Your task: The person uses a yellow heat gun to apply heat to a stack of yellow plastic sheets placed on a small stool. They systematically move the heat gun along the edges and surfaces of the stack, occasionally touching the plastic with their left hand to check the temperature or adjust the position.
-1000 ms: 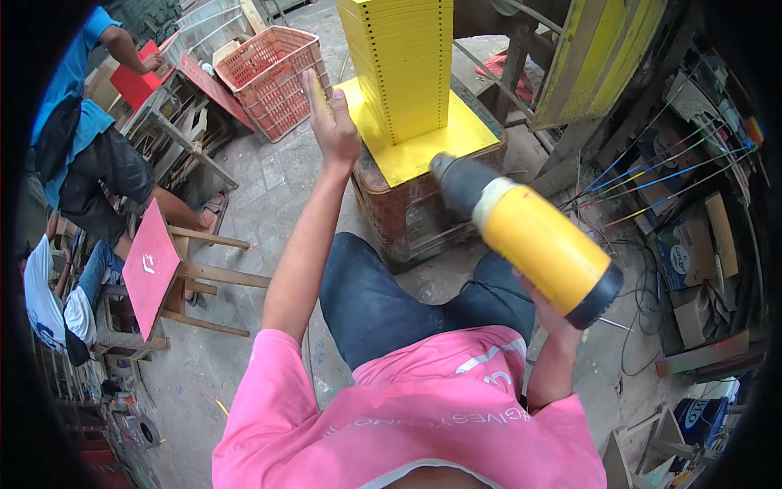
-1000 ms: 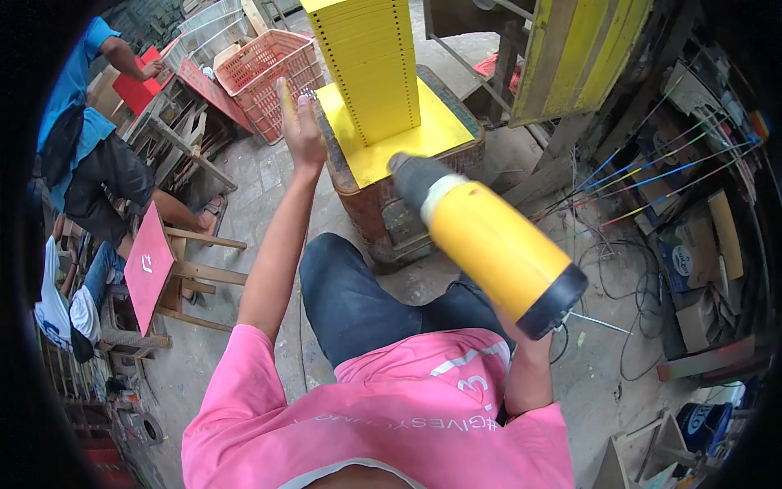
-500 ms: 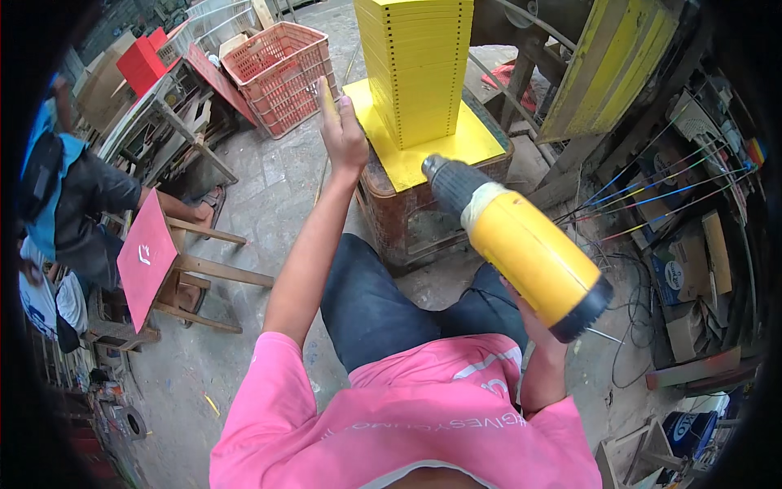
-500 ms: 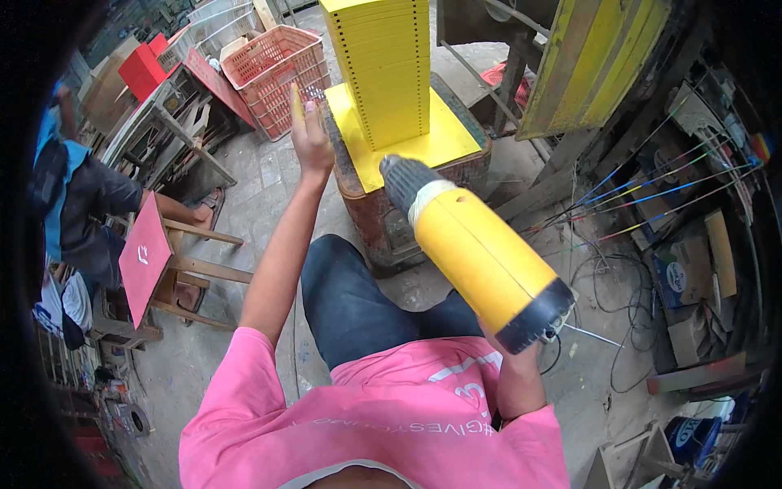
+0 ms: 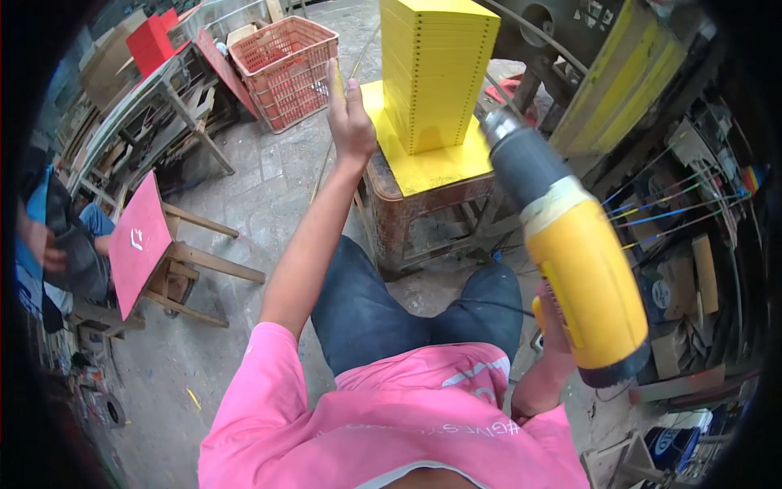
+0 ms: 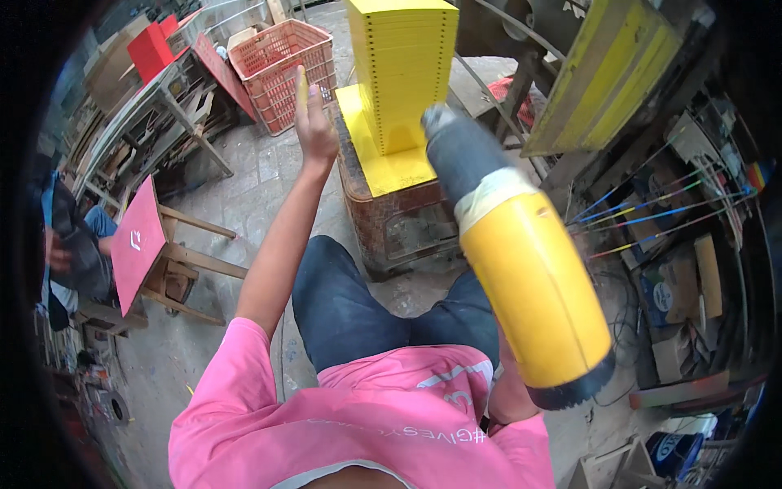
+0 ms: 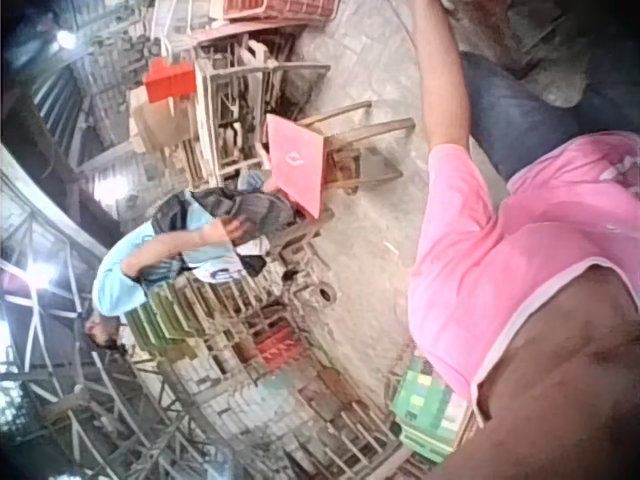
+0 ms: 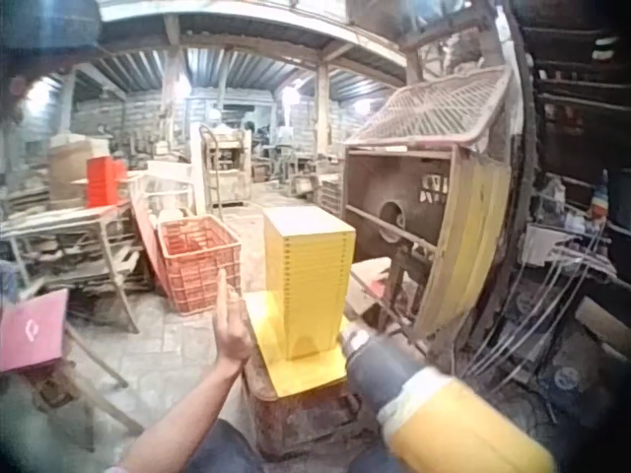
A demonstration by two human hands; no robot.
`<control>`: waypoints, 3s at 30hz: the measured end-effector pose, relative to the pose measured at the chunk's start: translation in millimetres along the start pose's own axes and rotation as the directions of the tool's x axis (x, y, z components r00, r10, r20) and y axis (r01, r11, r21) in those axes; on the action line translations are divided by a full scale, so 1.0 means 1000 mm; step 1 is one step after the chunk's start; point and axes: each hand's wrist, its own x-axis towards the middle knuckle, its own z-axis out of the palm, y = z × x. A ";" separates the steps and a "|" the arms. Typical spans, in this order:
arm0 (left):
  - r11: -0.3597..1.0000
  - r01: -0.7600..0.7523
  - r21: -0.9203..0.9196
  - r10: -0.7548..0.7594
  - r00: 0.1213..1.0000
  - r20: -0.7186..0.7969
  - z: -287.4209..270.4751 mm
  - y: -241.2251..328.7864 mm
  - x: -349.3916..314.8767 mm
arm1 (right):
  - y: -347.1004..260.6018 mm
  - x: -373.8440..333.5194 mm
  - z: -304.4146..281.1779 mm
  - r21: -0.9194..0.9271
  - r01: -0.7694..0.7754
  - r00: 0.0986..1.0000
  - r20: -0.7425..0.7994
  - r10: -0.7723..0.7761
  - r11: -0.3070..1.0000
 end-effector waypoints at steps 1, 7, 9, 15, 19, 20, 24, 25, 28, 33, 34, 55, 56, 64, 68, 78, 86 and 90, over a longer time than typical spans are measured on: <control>1.000 0.020 -0.005 -0.020 1.000 -0.012 0.000 -0.004 0.000 | 0.004 -0.003 -0.002 -0.087 0.076 0.996 0.057 -0.071 0.993; 0.985 0.173 -0.012 -0.173 0.976 -0.135 -0.044 -0.043 0.002 | 0.004 -0.007 -0.012 -0.352 0.473 0.818 0.516 -0.254 0.808; 0.964 0.265 -0.013 -0.263 0.948 -0.178 -0.063 -0.046 0.012 | -0.009 0.001 -0.009 -0.346 0.435 0.800 0.571 -0.181 0.831; 0.770 0.634 -0.073 -0.633 0.743 -0.217 -0.138 -0.039 0.016 | -0.076 0.025 0.006 -0.008 -0.459 0.709 0.598 0.373 0.888; 0.578 0.803 -0.146 -0.810 0.543 -0.223 -0.183 0.019 0.010 | -0.143 0.056 0.012 -0.302 0.013 0.653 0.725 0.220 0.953; 0.523 0.840 -0.146 -0.845 0.488 -0.220 -0.194 0.038 0.010 | -0.159 0.061 0.014 -0.314 -0.009 0.661 0.710 0.241 0.950; 0.271 0.951 -0.148 -0.949 0.238 -0.207 -0.222 0.112 0.048 | -0.230 0.090 0.001 -0.313 -0.066 0.600 0.746 0.288 0.947; 0.282 0.947 -0.155 -0.946 0.248 -0.207 -0.228 0.129 0.069 | -0.248 0.098 -0.003 -0.306 -0.080 0.584 0.757 0.294 0.949; 0.337 0.923 -0.188 -0.927 0.289 -0.240 -0.251 0.163 0.136 | -0.295 0.140 -0.008 -0.273 -0.069 0.526 0.807 0.267 0.960; 0.451 0.885 -0.118 -0.870 0.406 -0.279 -0.293 0.164 0.239 | -0.333 0.182 0.020 -0.122 -0.034 0.501 0.857 0.123 0.992; 0.449 0.891 -0.074 -0.866 0.413 -0.283 -0.304 0.162 0.242 | -0.339 0.189 0.031 -0.082 -0.024 0.491 0.867 0.083 0.996; 0.791 0.611 0.000 -0.461 0.597 -0.656 -0.501 0.213 0.365 | -0.334 0.200 0.209 0.044 -0.128 0.376 0.927 0.007 0.991; 0.617 0.772 0.151 -0.566 0.569 -0.596 -0.474 0.210 0.334 | -0.345 0.201 0.219 0.087 -0.201 0.420 0.908 0.006 0.976; 0.246 0.489 0.837 -0.968 0.160 0.191 -0.371 0.180 0.107 | -0.314 0.220 0.264 -0.084 -0.387 0.423 0.869 0.258 0.918; 0.197 0.675 0.711 -0.980 0.109 0.168 -0.365 0.124 0.171 | -0.299 0.226 0.274 -0.109 -0.358 0.452 0.849 0.274 0.927; 0.151 0.666 0.730 -0.988 0.082 0.130 -0.376 -0.053 0.278 | -0.302 0.176 0.301 -0.220 -0.383 0.582 0.697 0.419 0.897; 0.133 0.451 0.882 -0.938 -0.231 0.259 -0.404 -0.204 0.401 | -0.331 0.114 0.396 -0.414 -0.447 0.700 0.391 0.598 0.793; 0.253 0.490 0.834 -0.871 -0.259 0.417 -0.385 -0.288 0.495 | -0.340 0.117 0.487 -0.478 -0.510 0.768 0.123 0.629 0.716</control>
